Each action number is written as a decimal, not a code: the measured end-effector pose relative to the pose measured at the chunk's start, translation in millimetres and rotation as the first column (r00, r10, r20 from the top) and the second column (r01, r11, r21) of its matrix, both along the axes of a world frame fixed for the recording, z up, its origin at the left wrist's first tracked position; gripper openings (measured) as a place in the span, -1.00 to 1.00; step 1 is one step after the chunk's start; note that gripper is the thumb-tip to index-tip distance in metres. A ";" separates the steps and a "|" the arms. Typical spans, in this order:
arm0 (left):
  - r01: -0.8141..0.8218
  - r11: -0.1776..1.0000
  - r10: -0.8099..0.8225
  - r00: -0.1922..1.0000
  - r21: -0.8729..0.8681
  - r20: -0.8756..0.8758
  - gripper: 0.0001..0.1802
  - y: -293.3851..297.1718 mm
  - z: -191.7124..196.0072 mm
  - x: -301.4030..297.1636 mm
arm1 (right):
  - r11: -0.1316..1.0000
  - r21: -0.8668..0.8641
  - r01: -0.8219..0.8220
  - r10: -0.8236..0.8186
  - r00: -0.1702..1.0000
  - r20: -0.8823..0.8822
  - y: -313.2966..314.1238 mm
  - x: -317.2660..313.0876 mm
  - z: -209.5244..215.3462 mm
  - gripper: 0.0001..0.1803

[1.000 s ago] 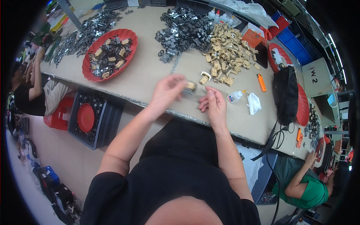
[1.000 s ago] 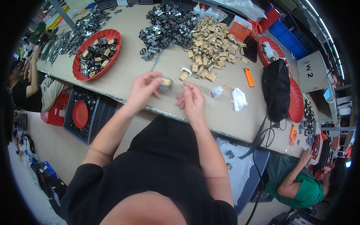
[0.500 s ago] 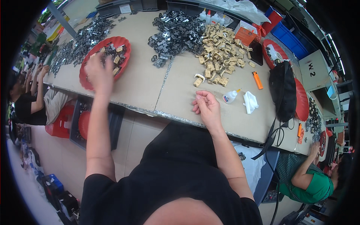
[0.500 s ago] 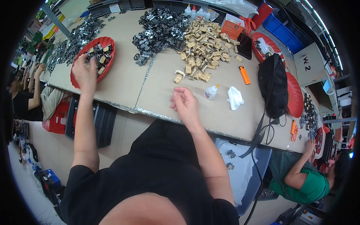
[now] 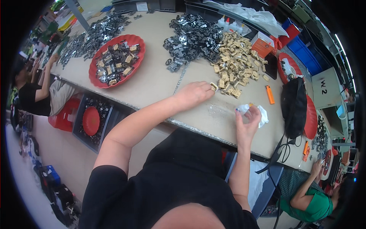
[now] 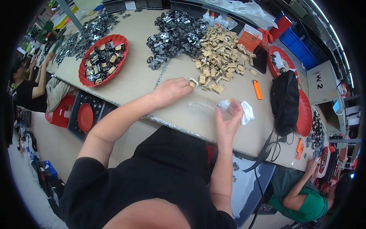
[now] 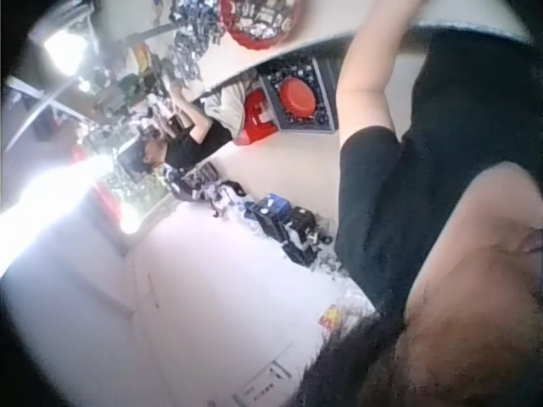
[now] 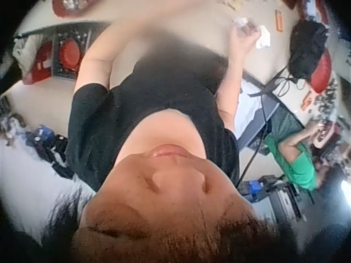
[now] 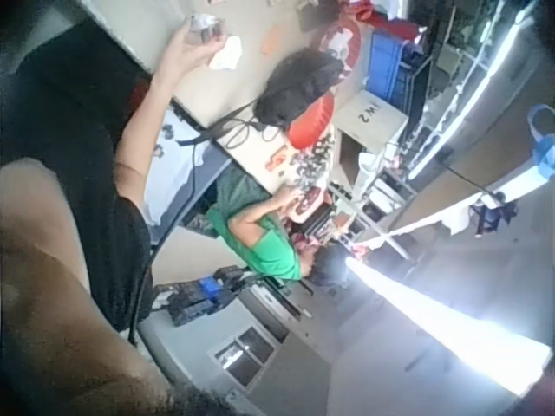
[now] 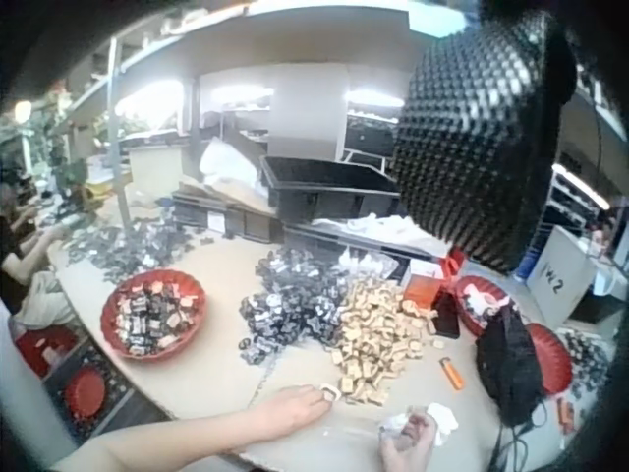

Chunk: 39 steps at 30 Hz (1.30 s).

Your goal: The person assembles small metallic parts and lock cylinders by applying glue from a bottle to a part at an industrial workbench.

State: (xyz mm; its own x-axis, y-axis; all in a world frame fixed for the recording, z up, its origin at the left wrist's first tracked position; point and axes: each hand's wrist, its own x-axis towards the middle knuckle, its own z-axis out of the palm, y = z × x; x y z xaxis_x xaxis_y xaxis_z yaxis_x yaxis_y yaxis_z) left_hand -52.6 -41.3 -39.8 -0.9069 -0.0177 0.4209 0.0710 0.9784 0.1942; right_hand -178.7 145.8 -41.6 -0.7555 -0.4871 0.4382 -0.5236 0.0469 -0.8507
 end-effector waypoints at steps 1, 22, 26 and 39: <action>0.028 1.000 -0.028 1.000 0.005 -0.009 -0.68 3.6 2.6 -2.1 | 1.000 0.005 0.028 -0.028 1.000 -0.009 1.6 -4.6 -5.1 -0.60; -0.082 -0.042 0.203 0.975 0.996 0.089 -0.69 41.0 1.4 26.8 | 0.775 -0.630 -0.046 0.558 0.518 0.648 -9.5 -3.7 -0.7 -0.79; -0.010 -0.178 0.204 0.978 0.984 0.047 -0.70 44.4 0.6 30.7 | 0.632 -0.769 -0.096 0.748 0.332 0.574 -9.8 -4.7 -11.2 -0.81; 0.017 -0.110 0.201 0.980 0.994 0.005 -0.72 39.7 -6.7 34.4 | 0.872 -0.393 -0.292 0.457 0.773 0.439 -21.4 33.4 0.6 -0.73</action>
